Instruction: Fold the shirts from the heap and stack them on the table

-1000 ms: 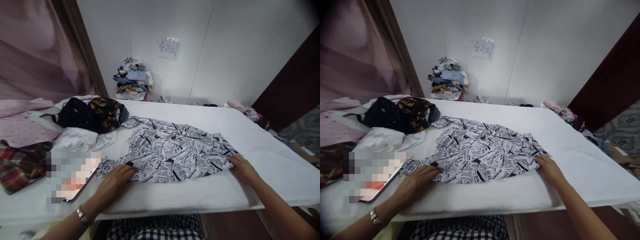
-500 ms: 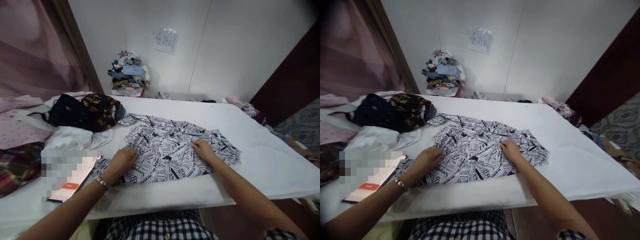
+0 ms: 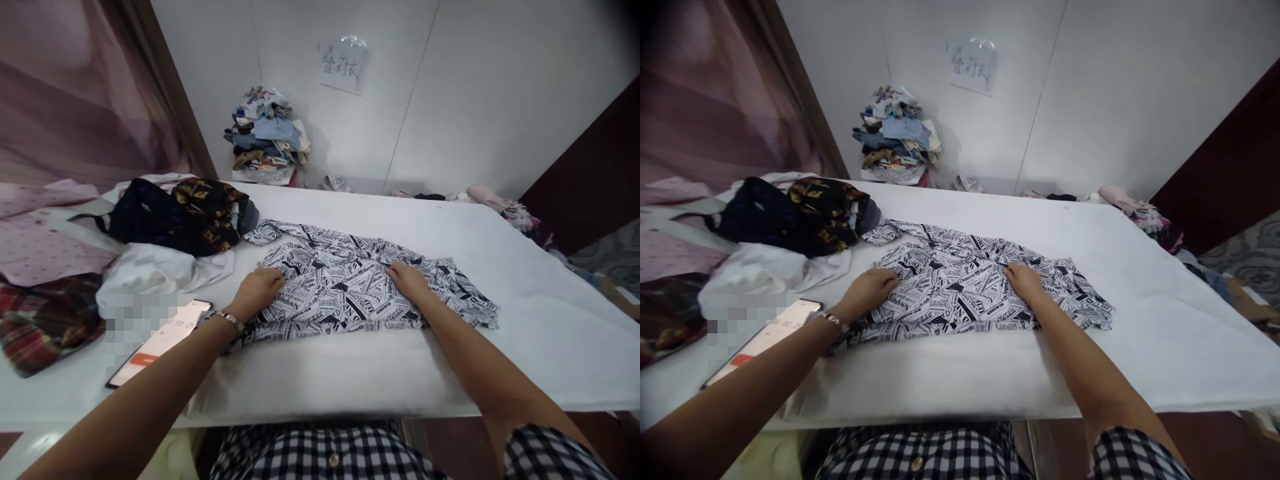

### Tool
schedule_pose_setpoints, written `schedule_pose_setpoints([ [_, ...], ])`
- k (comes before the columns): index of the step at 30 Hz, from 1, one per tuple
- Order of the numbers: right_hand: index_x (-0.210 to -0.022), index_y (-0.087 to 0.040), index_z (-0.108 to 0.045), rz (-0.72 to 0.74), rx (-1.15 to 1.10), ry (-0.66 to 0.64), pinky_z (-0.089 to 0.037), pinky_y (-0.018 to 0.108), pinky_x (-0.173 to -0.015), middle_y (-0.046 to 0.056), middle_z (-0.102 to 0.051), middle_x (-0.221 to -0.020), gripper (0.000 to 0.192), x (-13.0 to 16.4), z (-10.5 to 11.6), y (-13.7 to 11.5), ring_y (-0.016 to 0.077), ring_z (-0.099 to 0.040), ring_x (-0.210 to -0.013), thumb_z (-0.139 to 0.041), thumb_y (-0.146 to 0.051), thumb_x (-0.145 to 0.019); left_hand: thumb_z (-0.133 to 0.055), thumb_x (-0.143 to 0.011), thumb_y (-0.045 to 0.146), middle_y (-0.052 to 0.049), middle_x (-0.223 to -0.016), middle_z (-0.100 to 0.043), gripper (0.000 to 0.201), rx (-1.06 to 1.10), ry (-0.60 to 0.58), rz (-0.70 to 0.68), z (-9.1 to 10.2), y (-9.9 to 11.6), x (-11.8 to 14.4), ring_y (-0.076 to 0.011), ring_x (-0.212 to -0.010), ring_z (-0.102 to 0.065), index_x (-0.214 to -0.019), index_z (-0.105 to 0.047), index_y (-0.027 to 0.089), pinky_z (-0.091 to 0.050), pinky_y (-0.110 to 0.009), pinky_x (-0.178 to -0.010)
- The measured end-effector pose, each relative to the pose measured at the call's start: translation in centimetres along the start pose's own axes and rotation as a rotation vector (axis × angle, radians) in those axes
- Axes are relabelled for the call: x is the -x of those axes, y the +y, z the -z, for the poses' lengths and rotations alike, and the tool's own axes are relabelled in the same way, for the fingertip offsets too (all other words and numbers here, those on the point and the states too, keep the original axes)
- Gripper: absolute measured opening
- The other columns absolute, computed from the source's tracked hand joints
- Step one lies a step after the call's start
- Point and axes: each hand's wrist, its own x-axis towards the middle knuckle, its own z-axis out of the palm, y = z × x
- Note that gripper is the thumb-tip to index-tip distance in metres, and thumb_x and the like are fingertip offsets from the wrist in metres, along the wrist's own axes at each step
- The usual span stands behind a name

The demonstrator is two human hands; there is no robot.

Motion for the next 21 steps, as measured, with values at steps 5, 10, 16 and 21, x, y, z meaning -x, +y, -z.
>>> schedule_pose_setpoints([
  [5,-0.119,-0.021,-0.064,0.069,-0.125,0.092,-0.049,0.038,-0.087,0.012,-0.07,-0.113,0.039,2.2,1.5,1.3,0.0281,-0.064,-0.104,-0.042,-0.044,-0.097,-0.043,-0.094,0.041,-0.011,-0.113,-0.071,0.037,0.093,0.216,-0.09,0.5,-0.1,2.5,-0.0251,-0.11,-0.062,-0.11,-0.067,0.018,-0.046,-0.039,-0.101],
  [10,-0.139,-0.027,-0.053,0.313,-0.076,0.092,-0.032,0.053,-0.114,0.008,-0.046,-0.151,0.049,7.2,0.3,3.0,0.0297,-0.037,-0.142,-0.043,-0.05,-0.097,-0.045,-0.095,0.05,-0.01,-0.147,-0.052,0.051,-0.003,0.12,-0.302,-1.3,0.2,7.1,-0.0278,-0.138,-0.045,-0.137,-0.054,0.023,-0.035,-0.05,-0.115],
  [16,-0.144,-0.032,-0.046,0.288,-0.054,0.039,-0.028,0.058,-0.116,0.007,-0.033,-0.158,0.05,9.8,-1.5,4.6,0.0292,-0.027,-0.147,-0.042,-0.051,-0.098,-0.046,-0.094,0.052,-0.007,-0.151,-0.047,0.052,-0.014,0.007,-0.304,-3.2,-1.2,8.3,-0.0281,-0.139,-0.043,-0.14,-0.051,0.029,-0.035,-0.054,-0.115],
  [21,-0.127,-0.026,-0.063,0.281,-0.224,0.296,-0.035,0.056,-0.113,0.008,-0.053,-0.145,0.04,6.6,0.6,4.4,0.029,-0.038,-0.142,-0.043,-0.044,-0.097,-0.041,-0.096,0.053,-0.009,-0.143,-0.057,0.048,0.18,0.143,-0.165,0.4,-0.4,3.3,-0.0244,-0.131,-0.053,-0.128,-0.063,0.024,-0.043,-0.043,-0.111],
])
